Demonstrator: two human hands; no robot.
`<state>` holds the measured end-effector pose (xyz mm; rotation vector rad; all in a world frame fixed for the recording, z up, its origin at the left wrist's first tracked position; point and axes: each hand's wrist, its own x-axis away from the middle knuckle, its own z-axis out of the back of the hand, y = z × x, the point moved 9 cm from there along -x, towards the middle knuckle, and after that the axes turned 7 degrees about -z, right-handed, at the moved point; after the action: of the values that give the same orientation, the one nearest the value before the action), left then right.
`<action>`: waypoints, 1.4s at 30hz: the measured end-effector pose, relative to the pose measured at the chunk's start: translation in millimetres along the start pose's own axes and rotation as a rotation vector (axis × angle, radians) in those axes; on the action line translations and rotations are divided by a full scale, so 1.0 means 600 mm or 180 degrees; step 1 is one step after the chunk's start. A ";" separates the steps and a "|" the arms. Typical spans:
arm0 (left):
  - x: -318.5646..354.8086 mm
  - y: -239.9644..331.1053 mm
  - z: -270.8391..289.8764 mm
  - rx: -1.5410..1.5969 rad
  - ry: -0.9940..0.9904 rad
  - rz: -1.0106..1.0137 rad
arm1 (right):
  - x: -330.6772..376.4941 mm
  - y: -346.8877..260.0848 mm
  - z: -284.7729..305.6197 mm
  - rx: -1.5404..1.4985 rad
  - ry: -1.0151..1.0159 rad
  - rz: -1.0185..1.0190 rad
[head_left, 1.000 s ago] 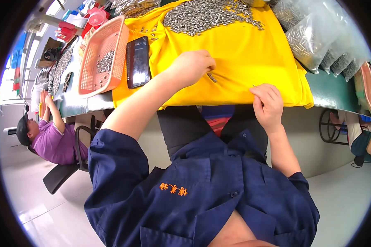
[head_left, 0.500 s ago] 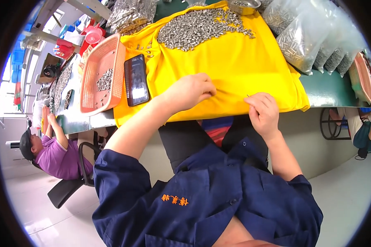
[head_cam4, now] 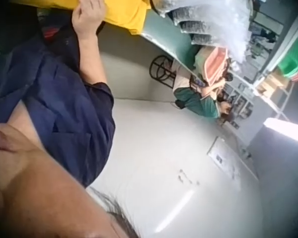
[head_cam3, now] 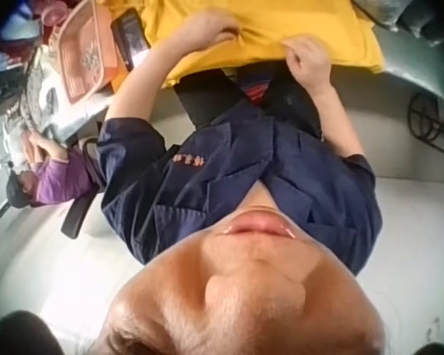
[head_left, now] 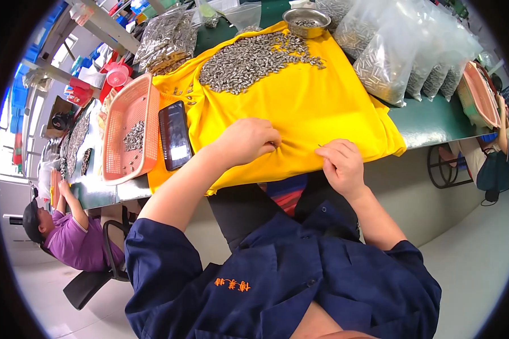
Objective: Sorting and inspecting small metal hardware components on a workbench in a manufacturing setting.
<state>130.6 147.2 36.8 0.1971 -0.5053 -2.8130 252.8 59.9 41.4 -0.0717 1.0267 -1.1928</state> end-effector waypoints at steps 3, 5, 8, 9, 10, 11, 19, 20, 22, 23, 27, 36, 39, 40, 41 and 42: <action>0.008 0.001 -0.006 0.0140 -0.0163 0.0113 | 0.001 0.002 0.000 -0.0007 -0.0003 0.0005; 0.015 -0.004 -0.006 0.0119 -0.0221 0.0337 | 0.002 0.004 0.001 -0.0016 0.0000 -0.0004; 0.021 -0.004 -0.009 0.0156 -0.0178 0.0418 | 0.003 0.002 0.001 0.0010 -0.0026 0.0007; 0.022 -0.005 -0.012 0.0163 -0.0183 0.0415 | 0.004 0.001 0.000 0.0015 -0.0029 0.0007; 0.023 -0.005 -0.010 0.0203 -0.0101 0.0402 | 0.005 0.001 0.000 0.0014 -0.0041 0.0011; 0.024 -0.006 -0.009 0.0246 -0.0019 0.0392 | 0.005 0.001 -0.001 0.0011 -0.0055 0.0006; 0.043 -0.040 0.005 0.0841 0.0571 0.0942 | -0.002 -0.003 0.001 0.0121 0.0022 0.0129; 0.044 -0.045 0.006 0.1003 0.0620 0.1074 | -0.003 -0.005 0.003 0.0077 0.0033 0.0099; 0.048 -0.050 0.001 0.1121 0.0646 0.1208 | 0.000 -0.003 -0.001 0.0051 -0.0001 0.0065; 0.051 -0.056 0.000 0.1303 0.0710 0.1329 | 0.000 -0.002 -0.002 0.0063 0.0019 0.0050; 0.064 -0.094 -0.017 0.2065 0.0931 0.1800 | 0.000 -0.008 -0.003 0.0085 0.0053 0.0071; 0.057 -0.111 0.003 0.2359 0.1232 0.1708 | -0.002 -0.005 -0.010 0.0077 0.0021 0.0068; 0.022 -0.065 0.023 0.1290 0.0796 0.1254 | 0.001 0.006 -0.002 0.0144 -0.0034 0.0012; 0.020 -0.054 0.021 0.1151 0.0690 0.1136 | 0.003 0.007 0.000 0.0202 -0.0061 0.0007; 0.011 -0.040 0.018 0.0865 0.0539 0.0933 | 0.000 0.003 0.004 0.0248 -0.0074 -0.0030; 0.016 -0.037 0.012 0.0531 0.0439 0.0871 | -0.004 -0.001 0.001 0.0157 -0.0070 -0.0034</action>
<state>114.5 166.5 34.9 0.3266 -0.6789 -2.4731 252.8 61.1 43.7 -0.0516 0.9781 -1.2241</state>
